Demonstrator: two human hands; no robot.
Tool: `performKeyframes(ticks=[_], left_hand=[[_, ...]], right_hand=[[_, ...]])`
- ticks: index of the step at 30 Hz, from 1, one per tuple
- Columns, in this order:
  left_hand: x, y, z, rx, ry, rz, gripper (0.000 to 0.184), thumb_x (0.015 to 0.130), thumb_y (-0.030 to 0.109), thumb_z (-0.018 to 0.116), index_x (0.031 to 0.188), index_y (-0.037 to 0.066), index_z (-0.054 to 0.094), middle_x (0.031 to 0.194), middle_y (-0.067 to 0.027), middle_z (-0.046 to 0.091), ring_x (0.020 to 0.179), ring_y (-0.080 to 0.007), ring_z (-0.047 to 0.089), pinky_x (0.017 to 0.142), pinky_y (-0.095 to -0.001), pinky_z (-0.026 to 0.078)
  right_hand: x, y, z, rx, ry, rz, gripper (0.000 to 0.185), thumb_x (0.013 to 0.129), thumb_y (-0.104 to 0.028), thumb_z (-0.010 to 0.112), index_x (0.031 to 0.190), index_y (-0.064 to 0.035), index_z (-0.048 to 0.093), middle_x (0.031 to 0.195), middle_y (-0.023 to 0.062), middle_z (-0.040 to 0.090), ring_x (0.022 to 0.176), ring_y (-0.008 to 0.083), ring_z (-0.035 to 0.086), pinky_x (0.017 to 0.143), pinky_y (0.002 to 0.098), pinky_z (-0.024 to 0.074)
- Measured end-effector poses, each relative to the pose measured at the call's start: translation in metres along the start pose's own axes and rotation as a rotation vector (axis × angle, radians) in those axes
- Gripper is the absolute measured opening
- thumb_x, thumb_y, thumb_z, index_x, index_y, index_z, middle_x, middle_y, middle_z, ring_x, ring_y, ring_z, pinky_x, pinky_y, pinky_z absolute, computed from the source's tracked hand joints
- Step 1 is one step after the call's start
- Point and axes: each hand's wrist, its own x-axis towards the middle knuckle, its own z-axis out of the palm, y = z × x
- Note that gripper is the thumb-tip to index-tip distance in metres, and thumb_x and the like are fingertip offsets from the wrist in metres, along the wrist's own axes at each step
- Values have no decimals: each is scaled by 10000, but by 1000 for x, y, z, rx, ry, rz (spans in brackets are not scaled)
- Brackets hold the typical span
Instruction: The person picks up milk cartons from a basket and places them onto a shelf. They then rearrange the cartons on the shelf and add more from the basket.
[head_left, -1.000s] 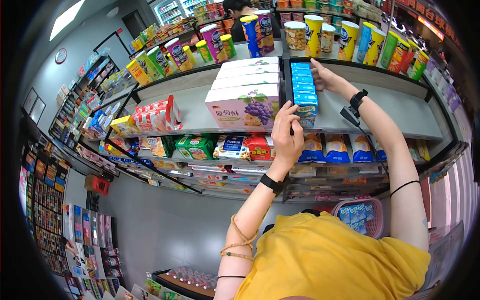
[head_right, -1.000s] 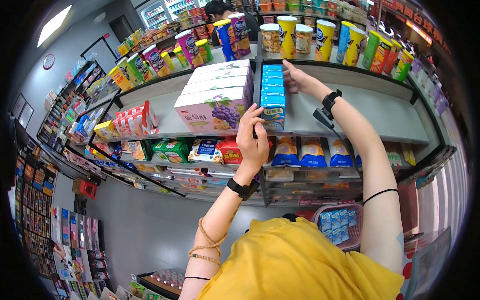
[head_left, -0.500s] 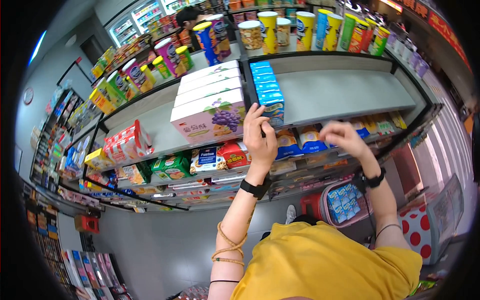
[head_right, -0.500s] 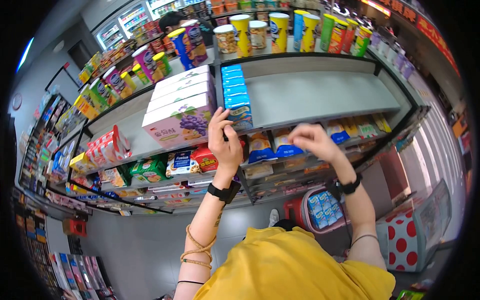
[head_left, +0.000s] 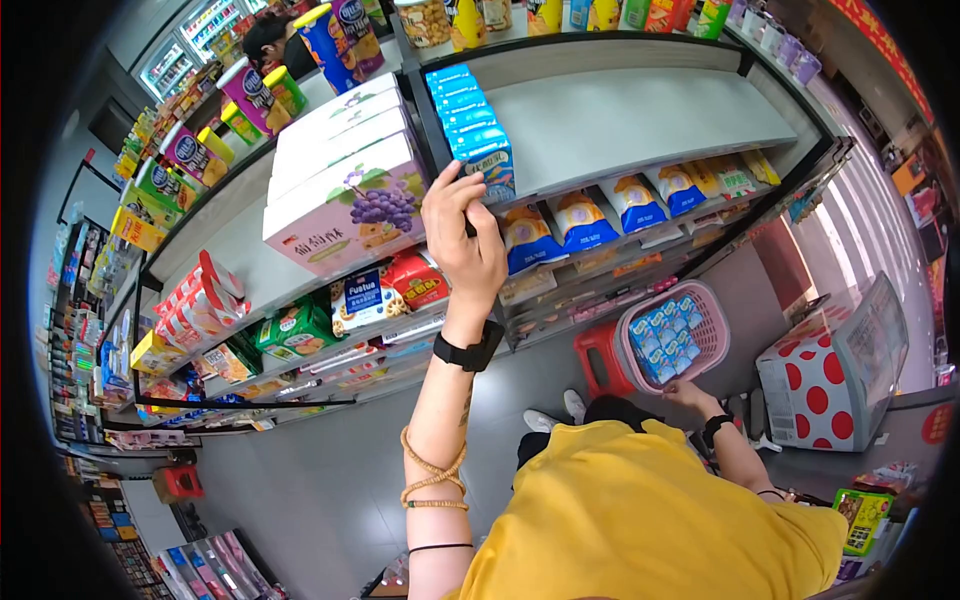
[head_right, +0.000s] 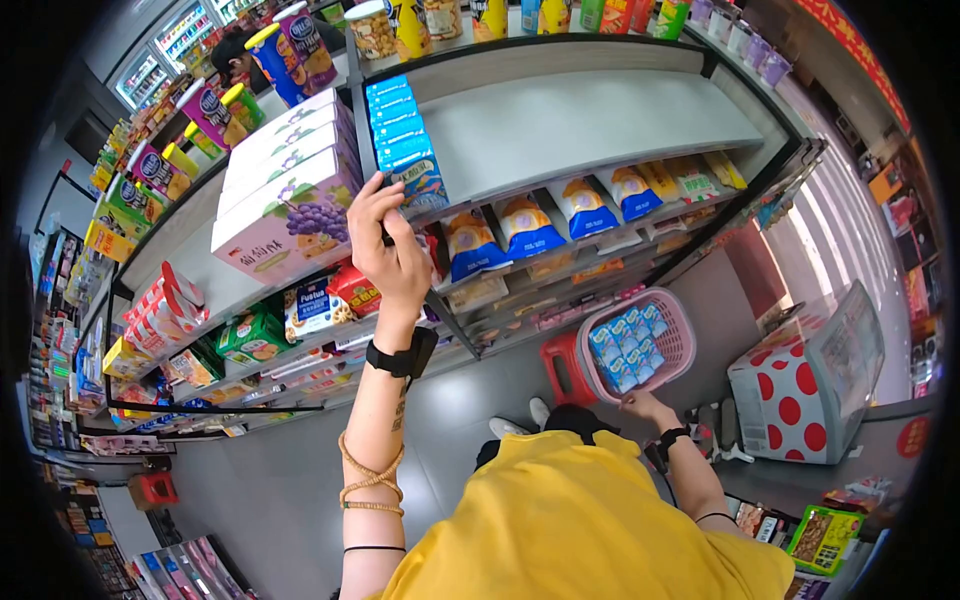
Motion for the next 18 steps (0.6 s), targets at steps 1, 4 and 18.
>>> performKeyframes(ticks=[1, 4, 18], left_hand=[[0, -1, 0, -9, 4, 2, 141, 968, 15, 525, 1012, -13, 656, 1057, -160, 721, 1161, -384, 651, 1006, -457, 483], [0, -5, 4, -9, 61, 24, 122, 941, -1, 549, 988, -6, 661, 1043, -158, 715, 1112, -358, 665, 974, -450, 500], [-7, -19, 13, -96, 107, 73, 259, 1052, 129, 509, 907, -60, 611, 1028, -172, 757, 1109, -307, 692, 964, -385, 505]], right_hand=[[5, 17, 16, 40, -13, 32, 385, 876, -307, 698, 1113, -3, 712, 1030, 173, 742, 967, 279, 713, 848, 407, 554], [-9, 60, 20, 88, -31, 87, 338, 908, -263, 682, 1123, -2, 702, 951, 85, 723, 879, 215, 683, 786, 362, 550], [-36, 98, -27, 332, 74, 184, 367, 947, -196, 663, 1245, 15, 634, 865, 49, 665, 694, 125, 607, 581, 303, 476]])
